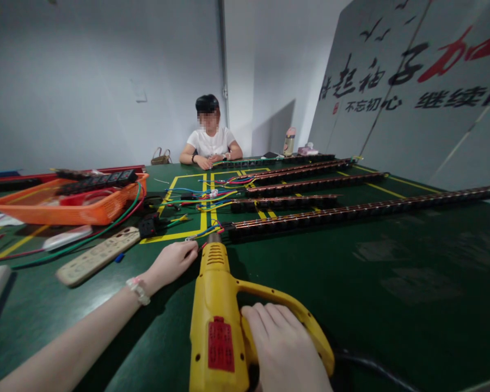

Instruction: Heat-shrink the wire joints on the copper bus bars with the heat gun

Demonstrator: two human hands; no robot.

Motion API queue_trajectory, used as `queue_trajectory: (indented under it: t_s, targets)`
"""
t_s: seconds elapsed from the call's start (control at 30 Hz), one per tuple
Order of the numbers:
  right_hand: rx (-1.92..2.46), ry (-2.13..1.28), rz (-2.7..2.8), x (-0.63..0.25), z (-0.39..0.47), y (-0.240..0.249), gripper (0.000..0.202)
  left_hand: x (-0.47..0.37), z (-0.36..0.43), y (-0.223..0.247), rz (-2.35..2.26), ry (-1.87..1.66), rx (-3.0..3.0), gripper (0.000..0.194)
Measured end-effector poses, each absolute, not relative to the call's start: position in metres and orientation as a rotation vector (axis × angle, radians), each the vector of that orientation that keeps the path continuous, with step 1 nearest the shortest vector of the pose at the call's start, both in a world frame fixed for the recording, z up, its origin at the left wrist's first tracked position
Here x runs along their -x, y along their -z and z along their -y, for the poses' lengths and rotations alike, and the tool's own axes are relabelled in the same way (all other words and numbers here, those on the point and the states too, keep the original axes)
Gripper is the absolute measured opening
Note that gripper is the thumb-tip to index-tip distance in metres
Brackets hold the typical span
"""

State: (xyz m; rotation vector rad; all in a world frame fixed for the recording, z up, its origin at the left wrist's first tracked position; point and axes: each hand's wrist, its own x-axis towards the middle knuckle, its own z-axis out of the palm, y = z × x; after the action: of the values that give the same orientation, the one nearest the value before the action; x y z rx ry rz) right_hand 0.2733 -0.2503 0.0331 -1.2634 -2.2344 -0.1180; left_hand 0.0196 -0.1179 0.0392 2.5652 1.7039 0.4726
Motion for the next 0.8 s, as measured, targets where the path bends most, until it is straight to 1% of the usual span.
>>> queue_trajectory:
  t_s: [0.23,0.37,0.63,0.73,0.8]
  targets:
    - [1.184,0.178,2.368,-0.281,0.246,-0.029,0.052,-0.020,0.118,-0.040,-1.721,-0.448,-2.564,0.025]
    - [1.139,0.137,2.392,-0.281,0.244,-0.035,0.045,-0.021,0.118,-0.040,-1.723,-0.441,-2.556,0.026]
    - [1.205,0.069,2.362,-0.276,0.254,-0.060,0.043,-0.019,0.117,-0.039,-1.712,-0.439,-2.569,0.024]
    - [1.181,0.102,2.318,-0.275,0.254,-0.054,0.044,-0.019,0.118,-0.040,-1.710,-0.443,-2.567,0.024]
    - [1.193,0.128,2.249,-0.274,0.253,-0.045,0.049,-0.020,0.118,-0.041,-1.708,-0.448,-2.562,0.025]
